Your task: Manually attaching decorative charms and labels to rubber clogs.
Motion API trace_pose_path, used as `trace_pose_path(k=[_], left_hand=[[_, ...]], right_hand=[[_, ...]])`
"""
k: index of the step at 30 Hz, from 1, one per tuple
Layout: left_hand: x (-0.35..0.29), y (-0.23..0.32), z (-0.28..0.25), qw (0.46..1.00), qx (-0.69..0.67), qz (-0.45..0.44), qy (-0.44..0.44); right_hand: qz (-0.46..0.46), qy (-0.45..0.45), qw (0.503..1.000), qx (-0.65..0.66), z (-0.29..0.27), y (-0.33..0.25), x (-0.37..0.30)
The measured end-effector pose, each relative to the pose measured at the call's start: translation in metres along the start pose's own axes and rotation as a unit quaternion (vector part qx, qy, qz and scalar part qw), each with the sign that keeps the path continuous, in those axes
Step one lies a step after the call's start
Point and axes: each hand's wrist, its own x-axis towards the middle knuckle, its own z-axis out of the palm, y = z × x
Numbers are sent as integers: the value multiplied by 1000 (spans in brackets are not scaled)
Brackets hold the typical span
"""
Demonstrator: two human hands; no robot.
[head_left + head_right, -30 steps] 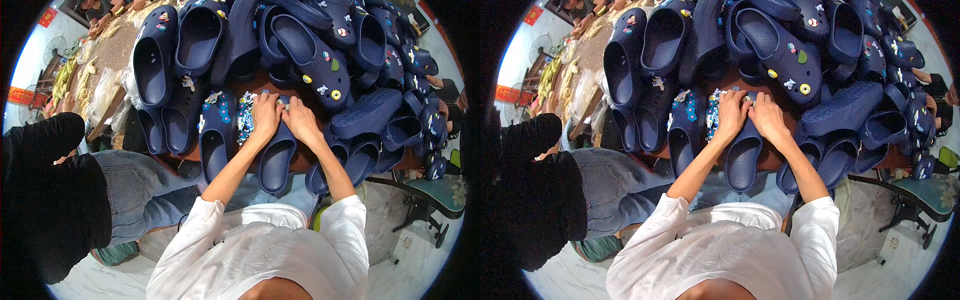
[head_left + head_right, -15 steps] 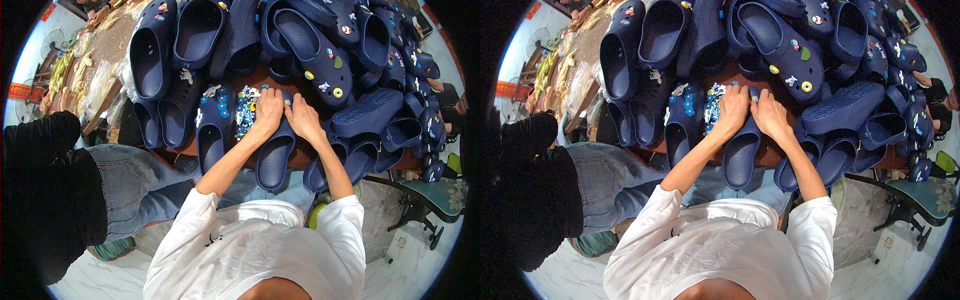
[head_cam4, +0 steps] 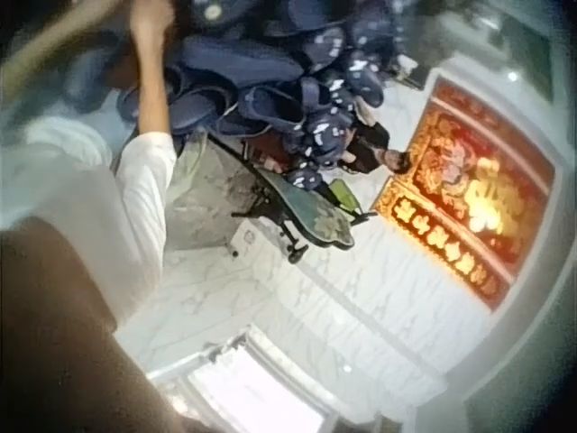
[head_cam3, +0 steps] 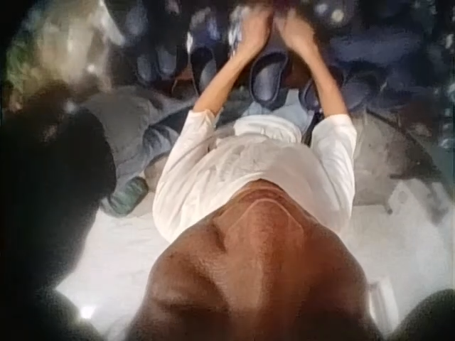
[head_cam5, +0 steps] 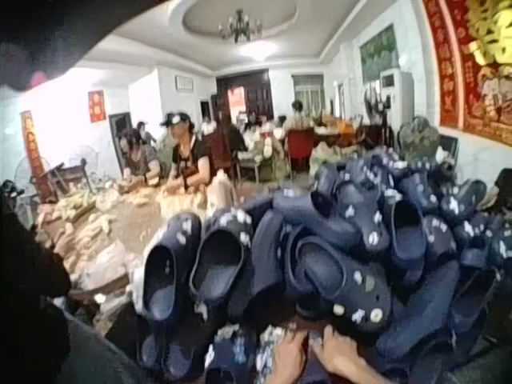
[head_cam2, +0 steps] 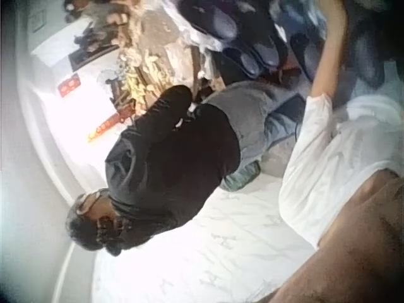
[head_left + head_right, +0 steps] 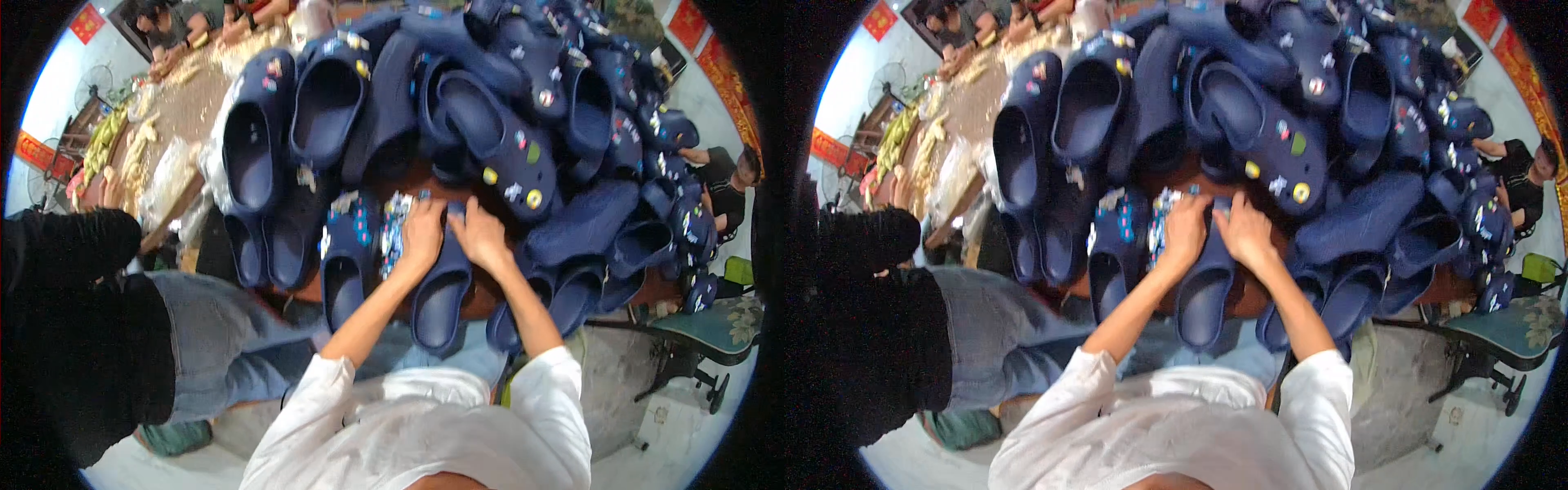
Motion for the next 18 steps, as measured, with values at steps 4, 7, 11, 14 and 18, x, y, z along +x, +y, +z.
trace_pose_path(k=[4,7,11,14,18], left_hand=[[-9,-5,-1,1000,7,6,1],[-10,-4,-4,1000,8,9,-6],[-6,-2,-1,999,24,-1,-26],[-5,-6,1,999,36,9,-26],[-5,-5,-1,1000,19,-14,-20]], right_hand=[[-10,5,1000,7,3,-10,-5],[-50,46,997,-21,8,-8,-5],[-76,65,992,-75,14,-4,3],[-80,64,991,-91,18,-4,10],[-74,75,990,-98,23,-6,11]])
